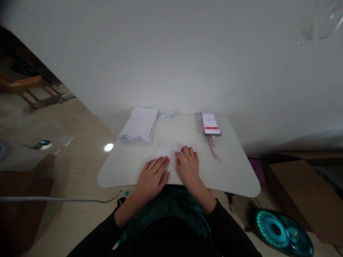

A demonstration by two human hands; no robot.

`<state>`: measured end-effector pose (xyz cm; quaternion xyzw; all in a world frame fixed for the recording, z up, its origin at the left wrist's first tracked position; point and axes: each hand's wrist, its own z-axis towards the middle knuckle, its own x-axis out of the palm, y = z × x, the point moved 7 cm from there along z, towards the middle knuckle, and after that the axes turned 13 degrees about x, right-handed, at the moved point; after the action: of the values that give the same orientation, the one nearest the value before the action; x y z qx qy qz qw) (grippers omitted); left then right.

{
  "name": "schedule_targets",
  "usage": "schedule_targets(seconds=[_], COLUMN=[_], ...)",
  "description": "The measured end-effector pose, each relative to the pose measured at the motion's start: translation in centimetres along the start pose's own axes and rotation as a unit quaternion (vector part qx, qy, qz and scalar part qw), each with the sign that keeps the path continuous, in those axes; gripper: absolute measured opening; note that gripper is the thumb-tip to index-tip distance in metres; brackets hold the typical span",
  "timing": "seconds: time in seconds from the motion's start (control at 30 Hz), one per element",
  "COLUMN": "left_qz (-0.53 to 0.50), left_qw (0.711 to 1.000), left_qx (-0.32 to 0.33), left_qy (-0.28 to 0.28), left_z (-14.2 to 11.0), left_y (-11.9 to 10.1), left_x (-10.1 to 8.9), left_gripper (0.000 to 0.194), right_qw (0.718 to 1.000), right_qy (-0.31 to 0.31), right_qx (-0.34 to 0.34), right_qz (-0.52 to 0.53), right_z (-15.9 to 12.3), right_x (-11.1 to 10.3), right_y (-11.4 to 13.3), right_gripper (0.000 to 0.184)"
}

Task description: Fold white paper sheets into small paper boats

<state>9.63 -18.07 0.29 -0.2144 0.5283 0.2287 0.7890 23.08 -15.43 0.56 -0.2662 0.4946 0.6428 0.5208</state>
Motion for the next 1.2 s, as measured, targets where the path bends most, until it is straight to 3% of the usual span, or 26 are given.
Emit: schedule_targets(seconds=[0.27,0.53,0.73,0.9,1.03,1.2], left_qz=[0.032,0.038,0.026,0.009,0.001,0.009], left_qw=[0.999,0.998,0.999,0.995,0.987,0.98], left_qx=[0.017,0.04,0.046,0.101,0.161,0.194], left_qy=[-0.001,0.006,-0.004,-0.014,-0.011,-0.042], left_z=[-1.4,-1.9,-2.7,-3.7,-4.3,-4.9], left_y=[0.0,-0.2,-0.8,-0.1,-0.4,-0.9], left_x=[-0.5,-0.6,-0.6,-1.4,-2.3,-3.4], left_gripper=[0.05,0.055,0.045,0.032,0.031,0.016], right_qw=[0.989,0.989,0.989,0.993,0.996,0.981], right_qy=[0.031,0.067,0.071,0.049,0.021,0.081], right_qx=[-0.112,-0.107,-0.107,-0.1,-0.086,-0.168], right_qz=[0.094,0.078,0.072,0.046,-0.004,0.059], right_z=[-0.9,-2.1,-3.5,-4.6,-6.1,-8.7], right_x=[0.6,0.4,-0.5,-0.6,-0.7,0.4], right_y=[0.5,-0.1,-0.2,-0.2,1.6,6.2], right_gripper=[0.033,0.034,0.039,0.041,0.044,0.052])
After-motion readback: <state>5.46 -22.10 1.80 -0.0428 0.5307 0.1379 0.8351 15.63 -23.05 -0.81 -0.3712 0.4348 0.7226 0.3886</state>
